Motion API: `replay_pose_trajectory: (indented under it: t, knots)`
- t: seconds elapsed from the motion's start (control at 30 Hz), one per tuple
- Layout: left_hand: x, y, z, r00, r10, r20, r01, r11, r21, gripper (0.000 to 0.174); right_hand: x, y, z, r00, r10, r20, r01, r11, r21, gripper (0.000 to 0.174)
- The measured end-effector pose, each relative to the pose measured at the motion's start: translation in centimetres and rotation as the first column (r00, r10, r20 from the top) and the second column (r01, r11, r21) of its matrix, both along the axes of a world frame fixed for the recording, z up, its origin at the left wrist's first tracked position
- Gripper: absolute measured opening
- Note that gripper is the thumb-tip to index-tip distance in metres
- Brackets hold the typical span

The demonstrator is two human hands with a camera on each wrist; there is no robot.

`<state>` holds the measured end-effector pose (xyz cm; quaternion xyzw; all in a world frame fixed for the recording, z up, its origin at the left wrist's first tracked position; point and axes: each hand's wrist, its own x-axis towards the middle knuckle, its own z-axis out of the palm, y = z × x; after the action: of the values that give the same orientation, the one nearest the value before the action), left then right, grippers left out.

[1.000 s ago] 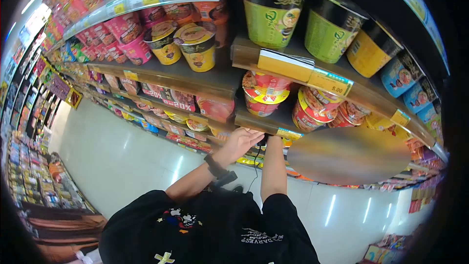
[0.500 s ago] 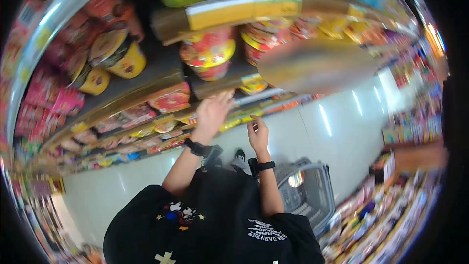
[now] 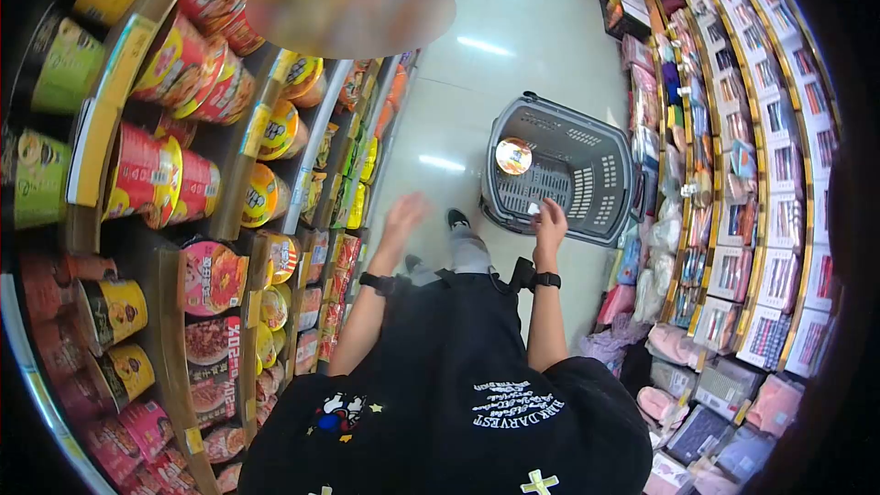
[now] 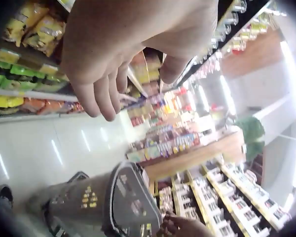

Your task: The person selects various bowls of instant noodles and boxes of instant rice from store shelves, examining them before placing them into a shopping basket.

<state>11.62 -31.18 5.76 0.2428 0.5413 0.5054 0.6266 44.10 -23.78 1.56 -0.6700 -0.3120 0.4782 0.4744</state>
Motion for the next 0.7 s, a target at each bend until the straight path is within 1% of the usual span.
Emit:
replay_pose_trajectory:
  t: [0.1,0.2,0.23,0.3,0.4,0.47,0.5,0.57,0.6,0.67,0.7]
  knots:
    - [4.0,2.8,1.3,0.963,-0.267,-0.038,0.268,0.963,0.011,0.046,2.7,-0.2,-0.9,0.964,-0.265,0.0,0.264,0.962,0.067,0.028]
    - [7.8,5.9,0.8,0.927,-0.354,-0.125,0.349,0.935,-0.066,0.047,4.6,1.0,-2.5,0.933,-0.351,-0.078,0.355,0.933,0.049,0.028]
    - [9.2,7.0,0.5,0.927,-0.343,-0.149,0.341,0.939,-0.045,0.048,5.1,1.8,-2.8,0.922,-0.371,-0.11,0.377,0.925,0.04,0.028]
    - [12.0,9.5,-0.4,0.928,-0.317,-0.195,0.323,0.946,-0.003,0.05,6.0,4.0,-3.4,0.926,-0.352,-0.138,0.359,0.933,0.027,0.028]
    - [15.5,14.0,-3.0,0.905,-0.353,-0.237,0.35,0.935,-0.057,0.057,8.0,8.2,-4.5,0.94,-0.283,-0.19,0.282,0.959,-0.031,0.027]
    - [18.3,17.1,-3.7,0.825,-0.442,-0.351,0.42,0.896,-0.143,0.064,9.8,11.4,-6.7,0.944,-0.237,-0.229,0.227,0.971,-0.071,0.025]
    - [19.6,17.9,-4.2,0.773,-0.498,-0.392,0.455,0.867,-0.203,0.068,10.7,12.8,-7.9,0.954,-0.204,-0.218,0.189,0.978,-0.091,0.025]
    - [21.9,20.0,-5.1,0.729,-0.576,-0.369,0.47,0.814,-0.342,0.075,12.2,15.6,-10.4,0.968,-0.147,-0.203,0.121,0.984,-0.133,0.026]
    - [22.7,21.7,-6.2,0.703,-0.613,-0.361,0.479,0.783,-0.397,0.078,12.3,16.7,-12.1,0.975,-0.135,-0.178,0.105,0.98,-0.167,0.025]
    - [23.9,24.3,-11.8,0.646,-0.636,-0.422,0.429,0.76,-0.488,0.08,13.0,19.0,-15.7,0.988,-0.101,-0.118,0.072,0.971,-0.228,0.024]
    - [24.7,24.9,-14.5,0.619,-0.647,-0.445,0.399,0.747,-0.532,0.081,13.5,19.6,-19.6,0.994,-0.029,-0.106,0.003,0.971,-0.238,0.026]
